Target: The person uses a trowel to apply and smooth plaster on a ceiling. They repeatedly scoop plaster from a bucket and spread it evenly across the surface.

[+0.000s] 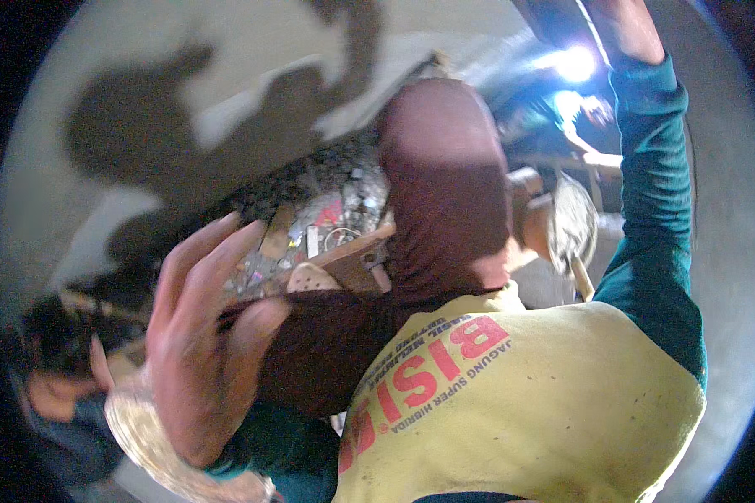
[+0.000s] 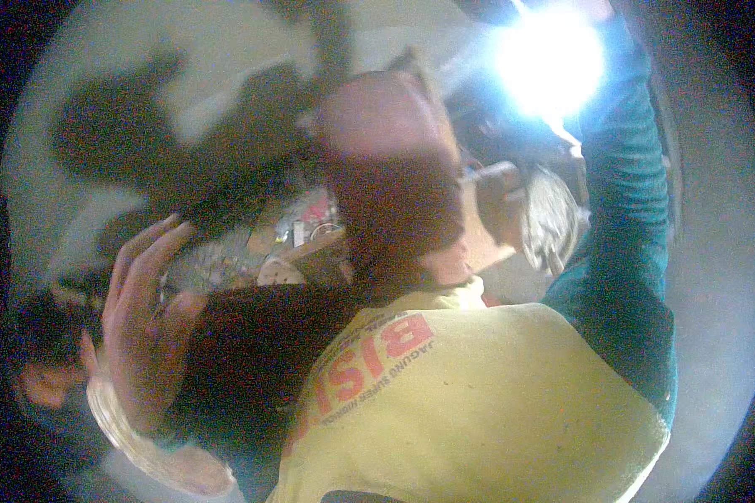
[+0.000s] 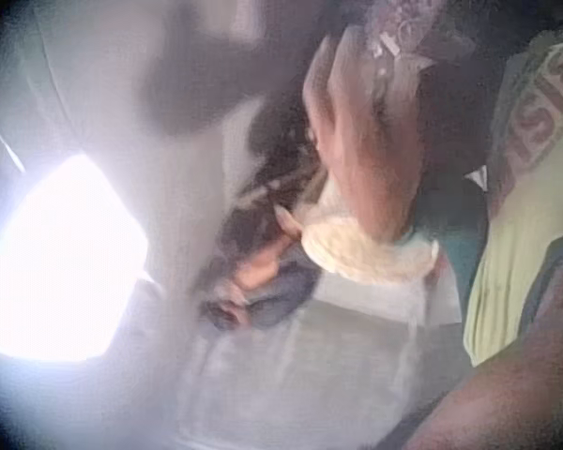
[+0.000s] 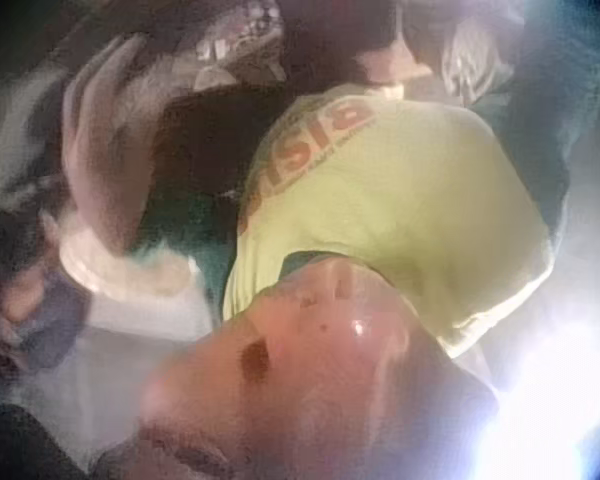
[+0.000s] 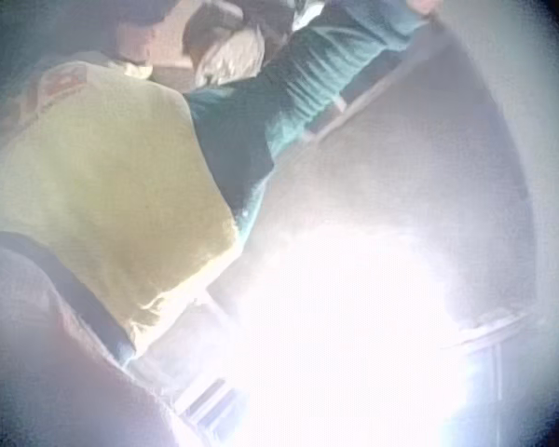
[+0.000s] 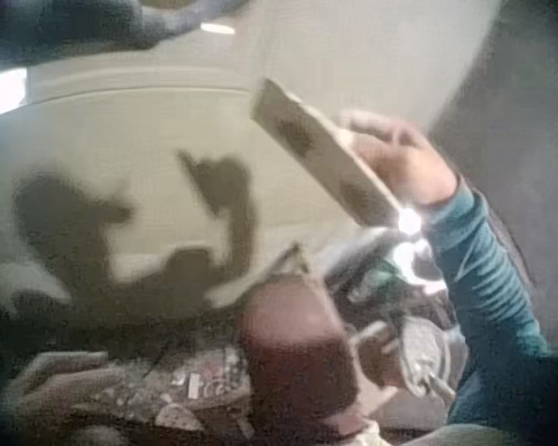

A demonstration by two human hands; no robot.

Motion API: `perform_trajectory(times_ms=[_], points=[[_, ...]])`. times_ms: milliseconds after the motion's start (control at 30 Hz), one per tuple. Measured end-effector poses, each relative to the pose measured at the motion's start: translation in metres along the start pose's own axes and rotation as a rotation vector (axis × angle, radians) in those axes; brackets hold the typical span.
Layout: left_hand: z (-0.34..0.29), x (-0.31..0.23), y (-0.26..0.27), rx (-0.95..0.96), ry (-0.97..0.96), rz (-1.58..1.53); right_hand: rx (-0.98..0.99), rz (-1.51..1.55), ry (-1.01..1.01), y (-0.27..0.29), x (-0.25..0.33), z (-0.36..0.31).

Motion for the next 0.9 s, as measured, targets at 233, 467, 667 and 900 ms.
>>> perform_trajectory(times_ms=[233, 467, 667, 900], points=[[0.01, 0.002, -0.013, 0.12, 0.111, -0.139, -0.69, -0.772, -0.453, 0.141, -0.081, -0.364], [0.032, 0.017, -0.03, 0.193, 0.295, -0.283, -0.641, -0.771, -0.817, 0.108, -0.225, -0.482], [0.054, 0.013, -0.047, 0.221, 0.29, -0.161, -1.277, 0.365, -0.667, 0.088, -0.297, -0.512], [0.065, 0.002, -0.049, 0.239, 0.248, -0.052, -1.359, 0.226, -0.67, 0.07, -0.314, -0.467]])
Point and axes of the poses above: each hand's wrist, its own z-axis towards the middle knuckle, its own y-axis out of the back of the hand, x = y × z, the point moved 2 cm from there along z, towards the middle knuckle, and after that the axes turned 7 degrees about z, right-handed, at the moved point
